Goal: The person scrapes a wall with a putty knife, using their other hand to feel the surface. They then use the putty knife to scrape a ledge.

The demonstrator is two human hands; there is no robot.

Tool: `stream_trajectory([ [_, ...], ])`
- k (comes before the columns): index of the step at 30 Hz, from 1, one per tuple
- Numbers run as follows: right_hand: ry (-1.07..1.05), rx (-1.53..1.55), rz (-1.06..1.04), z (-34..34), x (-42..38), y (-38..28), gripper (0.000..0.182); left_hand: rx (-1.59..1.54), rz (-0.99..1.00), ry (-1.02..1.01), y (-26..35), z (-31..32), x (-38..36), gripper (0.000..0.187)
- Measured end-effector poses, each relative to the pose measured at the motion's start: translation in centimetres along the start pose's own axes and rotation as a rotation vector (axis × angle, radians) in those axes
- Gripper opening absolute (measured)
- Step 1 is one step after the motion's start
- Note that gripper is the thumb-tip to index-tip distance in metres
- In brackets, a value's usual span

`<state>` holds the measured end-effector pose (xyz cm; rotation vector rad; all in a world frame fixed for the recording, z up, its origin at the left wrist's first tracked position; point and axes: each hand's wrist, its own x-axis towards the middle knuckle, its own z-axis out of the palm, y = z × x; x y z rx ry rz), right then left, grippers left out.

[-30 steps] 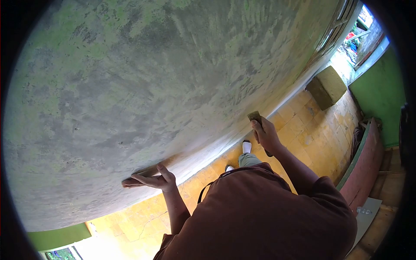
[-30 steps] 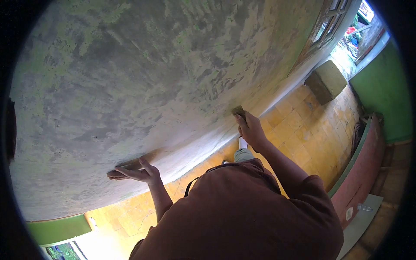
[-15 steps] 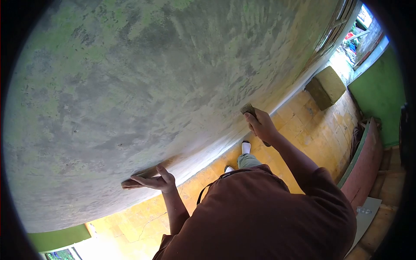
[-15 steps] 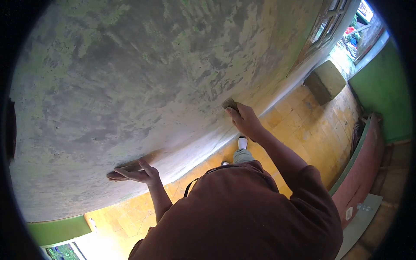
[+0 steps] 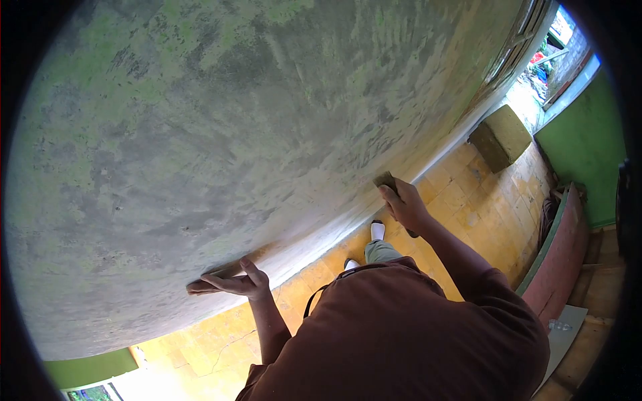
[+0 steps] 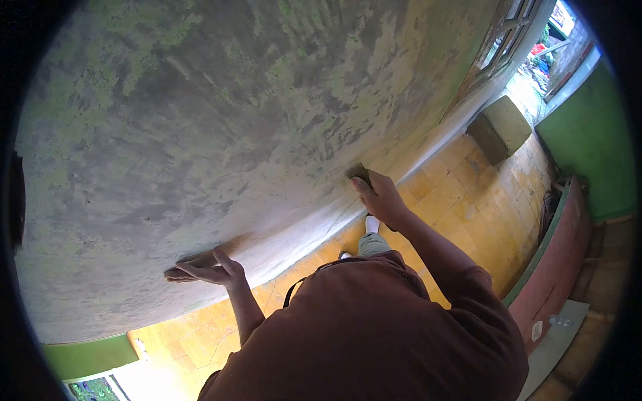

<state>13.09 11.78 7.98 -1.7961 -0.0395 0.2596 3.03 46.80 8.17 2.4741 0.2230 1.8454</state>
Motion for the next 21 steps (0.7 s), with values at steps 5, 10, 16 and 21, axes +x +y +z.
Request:
stream_trajectory([
  [5,-0.002,-0.098,-0.079,-0.8,-0.3,2.2,0.030,-0.011,-0.012,0.008,-0.3,0.1,-0.2,0.079],
  [10,-0.029,-0.022,-0.102,-0.2,1.2,-0.8,0.027,0.001,-0.015,0.012,0.1,0.3,-0.1,0.079],
  [16,0.023,-0.109,-0.103,-1.1,-0.5,2.7,0.030,0.005,-0.020,0.016,0.2,0.1,0.1,0.078],
  [21,-0.027,-0.020,-0.105,0.0,1.7,-0.2,0.027,0.001,-0.008,0.019,0.1,0.1,-0.1,0.078],
])
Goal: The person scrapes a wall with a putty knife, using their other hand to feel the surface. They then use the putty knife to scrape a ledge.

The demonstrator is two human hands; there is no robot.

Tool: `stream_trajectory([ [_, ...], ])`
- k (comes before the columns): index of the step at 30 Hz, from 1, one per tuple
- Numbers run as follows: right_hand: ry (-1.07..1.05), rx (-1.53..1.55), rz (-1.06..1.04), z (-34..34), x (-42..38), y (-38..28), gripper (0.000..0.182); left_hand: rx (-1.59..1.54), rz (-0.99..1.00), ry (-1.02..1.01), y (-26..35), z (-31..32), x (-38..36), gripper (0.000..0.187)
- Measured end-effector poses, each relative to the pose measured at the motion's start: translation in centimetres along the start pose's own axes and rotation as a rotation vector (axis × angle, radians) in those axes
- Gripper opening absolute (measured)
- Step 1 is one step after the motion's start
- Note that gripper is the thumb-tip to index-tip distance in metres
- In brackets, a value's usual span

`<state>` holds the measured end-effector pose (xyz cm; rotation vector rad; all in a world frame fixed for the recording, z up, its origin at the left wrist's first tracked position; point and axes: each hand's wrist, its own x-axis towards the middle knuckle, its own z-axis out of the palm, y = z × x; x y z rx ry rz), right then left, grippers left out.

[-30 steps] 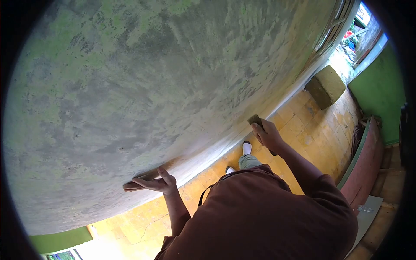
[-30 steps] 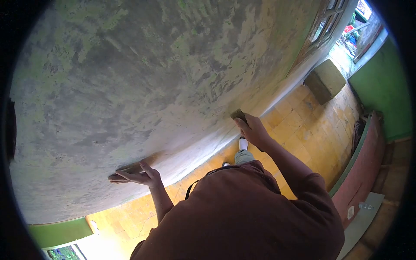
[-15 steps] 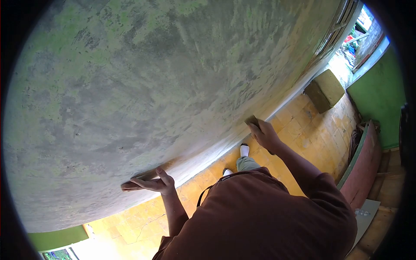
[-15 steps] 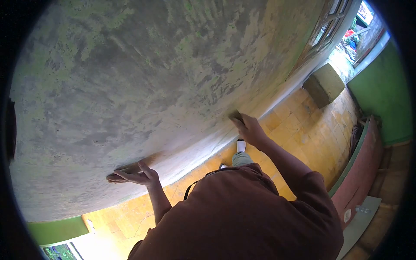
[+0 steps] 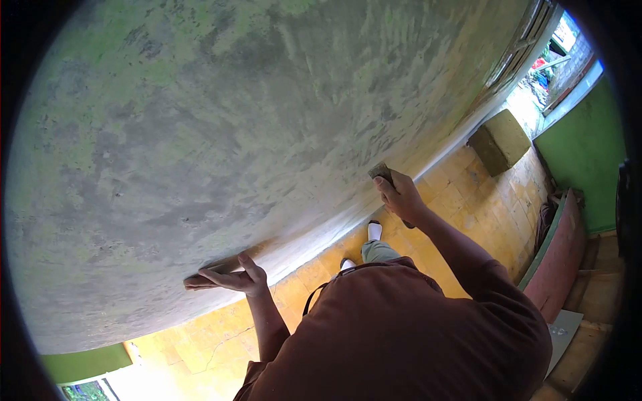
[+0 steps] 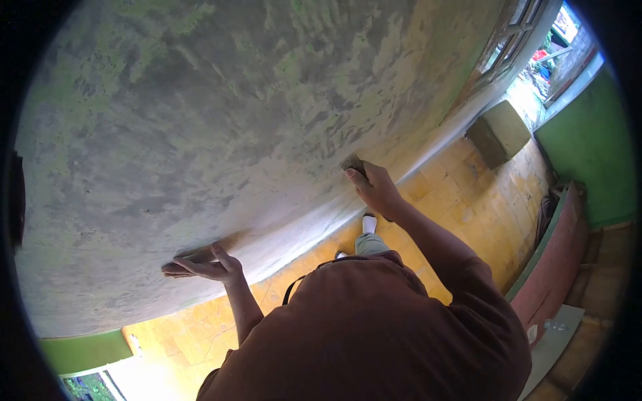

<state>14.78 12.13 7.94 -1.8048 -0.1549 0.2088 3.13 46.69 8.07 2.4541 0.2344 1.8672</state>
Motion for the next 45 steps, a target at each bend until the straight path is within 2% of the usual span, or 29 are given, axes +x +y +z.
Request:
stream_trajectory([
  [4,0.009,0.131,0.057,-0.7,-1.6,0.9,0.027,0.004,0.001,-0.003,0.0,-0.1,0.1,0.078],
  [6,0.015,-0.063,0.041,-1.3,-2.4,2.7,0.028,0.021,-0.015,-0.016,0.0,-0.1,0.0,0.079],
  [7,0.012,-0.066,0.038,-1.2,-2.1,2.6,0.028,0.024,-0.018,-0.012,0.0,-0.1,0.0,0.079],
  [9,0.020,-0.184,-0.056,-0.9,-1.1,1.6,0.027,0.011,-0.024,-0.012,0.2,-0.1,0.0,0.079],
  [13,-0.029,-0.005,-0.040,-0.6,0.1,-1.1,0.026,0.014,-0.012,0.007,0.0,0.2,-0.1,0.079],
  [16,-0.019,0.041,0.045,-1.2,-2.0,0.6,0.026,0.009,-0.014,0.004,0.0,0.1,0.1,0.079],
  [17,0.000,-0.062,0.022,-1.6,-2.4,2.6,0.026,0.009,-0.006,0.002,0.0,0.1,0.1,0.079],
  [18,0.017,-0.165,0.000,-1.5,-2.6,2.4,0.026,0.012,0.001,-0.002,-0.1,0.0,0.1,0.079],
  [22,-0.002,-0.202,-0.128,0.0,-0.5,-1.1,0.026,0.018,-0.015,-0.015,-0.1,-0.1,-0.2,0.079],
  [24,-0.063,-0.064,-0.102,0.8,0.1,-3.2,0.026,0.017,-0.020,-0.015,-0.2,-0.1,-0.2,0.079],
  [29,-0.018,-0.122,-0.030,-0.6,-2.9,3.9,0.023,0.018,-0.004,-0.019,-0.3,0.0,-0.1,0.079],
  [31,-0.012,-0.108,-0.012,-0.3,-2.5,3.1,0.022,0.028,-0.004,-0.026,-0.3,-0.2,-0.2,0.080],
  [33,0.038,-0.221,-0.239,0.6,-0.9,1.0,0.020,0.015,-0.001,-0.035,-0.2,-0.1,-0.2,0.080],
  [34,0.036,-0.224,-0.239,1.4,-0.9,-1.3,0.020,0.015,-0.004,-0.035,-0.1,-0.1,-0.2,0.080],
  [36,-0.012,0.052,-0.203,3.0,-0.9,-6.0,0.023,0.008,-0.005,-0.041,-0.2,-0.1,-0.3,0.080],
  [39,-0.115,0.200,-0.170,4.6,-2.2,-7.6,0.020,-0.001,-0.027,-0.056,-0.1,-0.3,-0.3,0.082],
  [40,-0.142,0.195,-0.178,5.0,-2.7,-7.3,0.020,-0.022,-0.028,-0.046,-0.2,-0.4,-0.3,0.082],
  [42,-0.207,0.260,-0.022,5.3,-3.6,-5.6,0.018,-0.063,-0.070,-0.082,0.2,-1.0,-0.3,0.083],
  [45,-0.241,0.064,-0.135,6.0,-5.3,-3.2,0.020,-0.254,-0.177,-0.102,1.5,-3.8,0.9,0.078],
])
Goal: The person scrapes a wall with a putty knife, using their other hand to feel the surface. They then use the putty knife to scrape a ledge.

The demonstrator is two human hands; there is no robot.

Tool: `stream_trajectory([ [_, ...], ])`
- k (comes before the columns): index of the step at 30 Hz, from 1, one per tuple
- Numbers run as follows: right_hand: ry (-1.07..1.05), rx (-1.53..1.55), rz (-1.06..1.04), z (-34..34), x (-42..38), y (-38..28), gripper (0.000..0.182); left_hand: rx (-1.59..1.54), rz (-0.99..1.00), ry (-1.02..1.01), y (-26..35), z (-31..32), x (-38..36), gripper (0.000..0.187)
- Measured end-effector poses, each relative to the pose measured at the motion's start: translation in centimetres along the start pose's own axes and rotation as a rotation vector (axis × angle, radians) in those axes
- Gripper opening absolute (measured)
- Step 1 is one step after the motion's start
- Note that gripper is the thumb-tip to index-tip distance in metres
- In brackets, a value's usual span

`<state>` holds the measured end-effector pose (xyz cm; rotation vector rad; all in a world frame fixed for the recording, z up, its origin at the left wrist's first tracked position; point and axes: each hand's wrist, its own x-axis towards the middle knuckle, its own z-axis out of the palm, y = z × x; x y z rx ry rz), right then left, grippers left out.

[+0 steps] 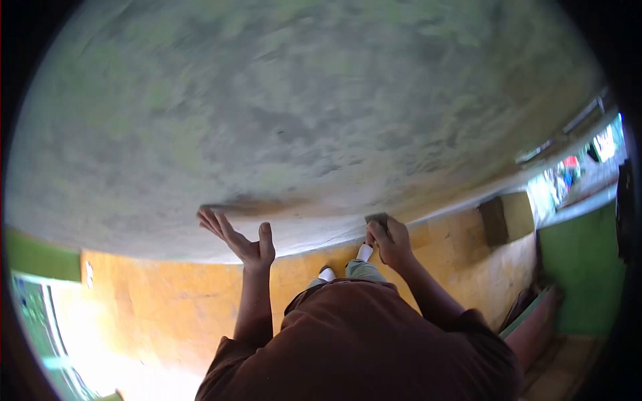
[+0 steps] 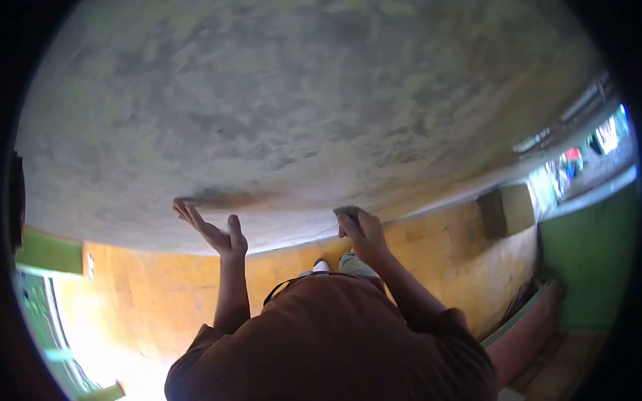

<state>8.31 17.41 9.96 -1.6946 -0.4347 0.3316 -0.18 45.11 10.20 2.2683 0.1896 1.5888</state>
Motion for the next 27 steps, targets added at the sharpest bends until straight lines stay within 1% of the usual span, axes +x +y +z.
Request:
stream_trajectory([
  [1,-0.044,-0.016,-0.003,0.3,-0.4,0.2,0.020,-0.104,-0.047,0.027,0.6,-0.9,-0.2,0.076],
  [2,-0.066,-0.031,-0.037,0.6,-0.8,0.4,0.019,-0.180,-0.069,0.207,1.3,-0.9,-0.2,0.066],
  [3,-0.085,-0.042,-0.072,0.9,-1.2,0.6,0.018,-0.149,-0.089,0.225,1.5,-1.8,-1.1,0.066],
  [4,-0.125,-0.112,-0.187,1.0,-1.0,1.4,0.017,-0.238,-0.173,0.067,1.8,-2.8,-1.9,0.060],
  [5,-0.159,-0.118,-0.194,1.2,-1.1,1.4,0.017,-0.331,-0.254,-0.088,2.1,-3.6,-2.6,0.054],
  [7,-0.197,-0.133,-0.277,2.3,-1.2,0.2,0.017,-0.453,-0.425,-0.458,3.5,-4.0,-2.6,0.051],
  [8,-0.227,-0.092,-0.229,2.7,-1.3,0.7,0.017,-0.610,-0.519,-0.566,4.0,-3.5,-3.6,0.051],
  [11,-0.307,-0.032,-0.254,3.8,-1.6,-0.3,0.018,-1.024,-0.788,-0.846,5.5,-2.6,-7.0,0.054],
  [12,-0.336,-0.043,-0.265,3.9,-1.6,-0.5,0.018,-0.983,-0.780,-0.894,6.5,-2.8,-7.2,0.050],
  [13,-0.362,-0.041,-0.275,3.9,-1.8,-0.7,0.019,-0.986,-0.716,-0.951,7.3,-2.9,-7.4,0.050],
  [15,-0.419,-0.038,-0.287,3.8,-2.4,-0.8,0.021,-1.019,-0.838,-1.067,8.3,-2.7,-8.7,0.043],
  [16,-0.412,0.009,-0.232,3.8,-2.9,-0.6,0.021,-1.018,-0.852,-1.027,9.2,-3.0,-8.4,0.043],
  [17,-0.451,-0.001,-0.234,3.6,-3.5,-0.9,0.021,-1.067,-0.876,-1.057,10.1,-3.4,-7.5,0.040],
  [18,-0.433,0.035,-0.217,3.3,-4.1,-1.3,0.022,-1.118,-0.896,-1.088,10.9,-3.6,-7.2,0.039],
  [19,-0.412,0.071,-0.199,2.9,-4.6,-1.5,0.023,-1.117,-0.910,-1.051,11.3,-3.5,-7.6,0.039],
  [20,-0.442,0.063,-0.201,2.4,-5.1,-1.4,0.023,-1.139,-0.943,-1.082,11.5,-3.1,-8.4,0.037],
  [21,-0.425,0.017,-0.226,1.8,-5.5,-1.0,0.025,-1.162,-0.975,-1.119,11.7,-2.6,-9.3,0.036],
  [23,-0.424,-0.028,-0.249,0.6,-6.6,0.4,0.027,-1.128,-0.964,-1.092,12.3,-2.0,-11.1,0.036],
  [25,-0.270,-0.045,-0.189,-0.5,-8.0,2.9,0.032,-1.088,-0.962,-1.079,13.3,-2.1,-12.5,0.036],
  [26,-0.286,-0.041,-0.184,-0.8,-8.8,3.6,0.032,-1.057,-1.008,-1.054,13.7,-2.4,-13.0,0.036],
  [27,-0.206,0.032,-0.131,-1.0,-9.6,4.3,0.033,-1.024,-1.053,-1.029,14.1,-2.8,-13.5,0.037],
])
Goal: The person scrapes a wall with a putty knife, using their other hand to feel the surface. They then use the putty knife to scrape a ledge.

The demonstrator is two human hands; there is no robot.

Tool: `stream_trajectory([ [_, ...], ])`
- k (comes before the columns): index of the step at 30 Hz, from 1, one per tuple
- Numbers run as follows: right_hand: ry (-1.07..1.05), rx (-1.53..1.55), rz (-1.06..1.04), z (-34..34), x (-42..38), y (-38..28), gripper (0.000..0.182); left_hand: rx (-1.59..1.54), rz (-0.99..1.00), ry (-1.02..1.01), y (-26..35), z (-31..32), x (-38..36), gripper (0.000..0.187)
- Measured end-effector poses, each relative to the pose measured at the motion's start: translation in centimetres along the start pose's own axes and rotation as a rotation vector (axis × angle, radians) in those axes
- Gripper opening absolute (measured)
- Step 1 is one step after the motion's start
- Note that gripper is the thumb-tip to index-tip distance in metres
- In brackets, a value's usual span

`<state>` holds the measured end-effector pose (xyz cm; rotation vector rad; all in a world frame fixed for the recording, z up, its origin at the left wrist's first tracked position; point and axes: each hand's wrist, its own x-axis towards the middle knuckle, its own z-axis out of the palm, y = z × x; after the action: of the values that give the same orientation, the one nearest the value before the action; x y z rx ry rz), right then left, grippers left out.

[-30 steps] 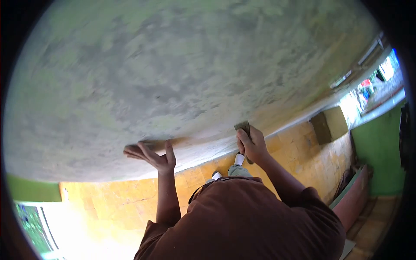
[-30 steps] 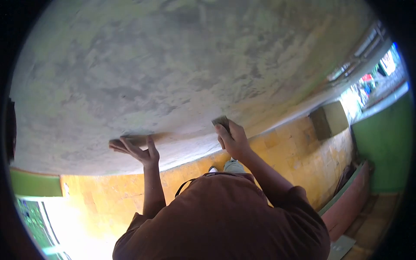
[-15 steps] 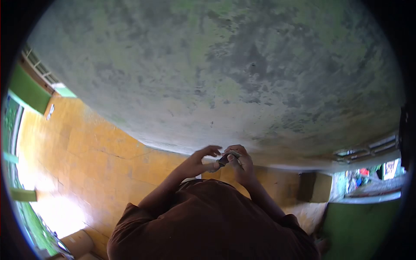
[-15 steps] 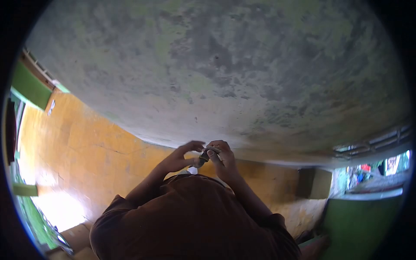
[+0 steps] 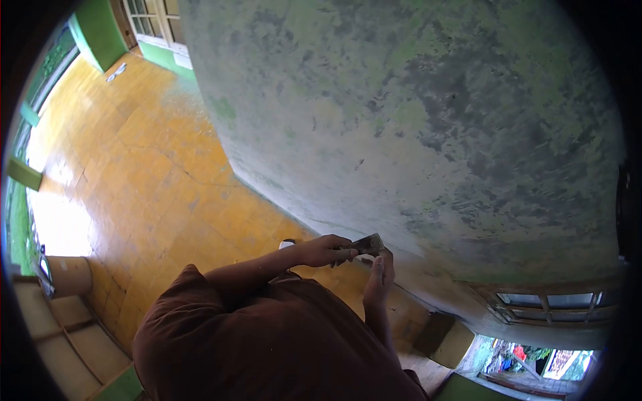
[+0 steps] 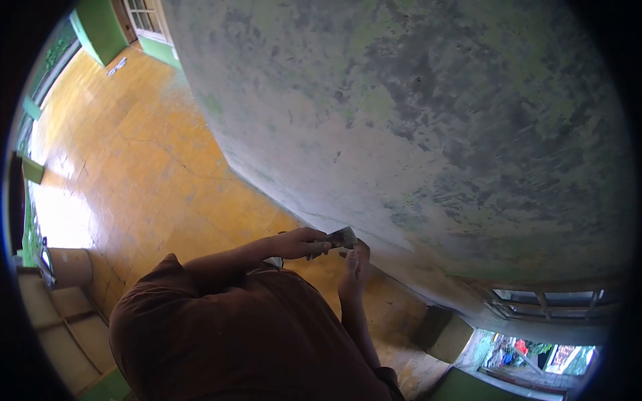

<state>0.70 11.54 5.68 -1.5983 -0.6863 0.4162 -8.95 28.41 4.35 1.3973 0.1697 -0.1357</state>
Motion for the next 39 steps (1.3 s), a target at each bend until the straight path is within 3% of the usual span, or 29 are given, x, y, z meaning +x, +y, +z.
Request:
stream_trajectory([
  [1,0.086,0.072,0.045,0.0,-0.7,0.4,0.034,-0.003,-0.006,0.017,-0.3,0.2,-0.7,0.037],
  [8,0.065,0.215,0.246,0.3,-3.3,2.1,0.036,-0.135,-0.090,0.317,-2.4,-0.4,-7.5,0.036],
  [10,0.069,0.224,0.172,1.7,-2.8,1.4,0.036,-0.193,-0.134,0.483,-2.6,-1.6,-10.2,0.039],
  [18,0.181,0.328,-0.100,6.0,1.7,-1.8,0.030,-0.218,0.013,0.591,-2.6,-9.1,-13.6,0.042],
  [26,0.263,0.183,-0.275,17.0,12.2,-5.5,0.033,-0.200,0.047,0.705,-0.6,-21.5,-20.8,0.045],
  [30,0.355,-0.031,-0.526,23.3,17.2,-9.3,0.033,-0.200,0.043,0.867,-2.2,-27.7,-24.3,0.046],
  [34,0.350,-0.071,-0.694,26.7,19.6,-11.0,0.032,-0.191,-0.015,0.893,-1.7,-31.6,-27.9,0.045],
  [39,0.379,-0.167,-0.755,29.3,21.2,-11.9,0.030,-0.180,-0.026,0.909,-3.1,-35.0,-29.3,0.046],
])
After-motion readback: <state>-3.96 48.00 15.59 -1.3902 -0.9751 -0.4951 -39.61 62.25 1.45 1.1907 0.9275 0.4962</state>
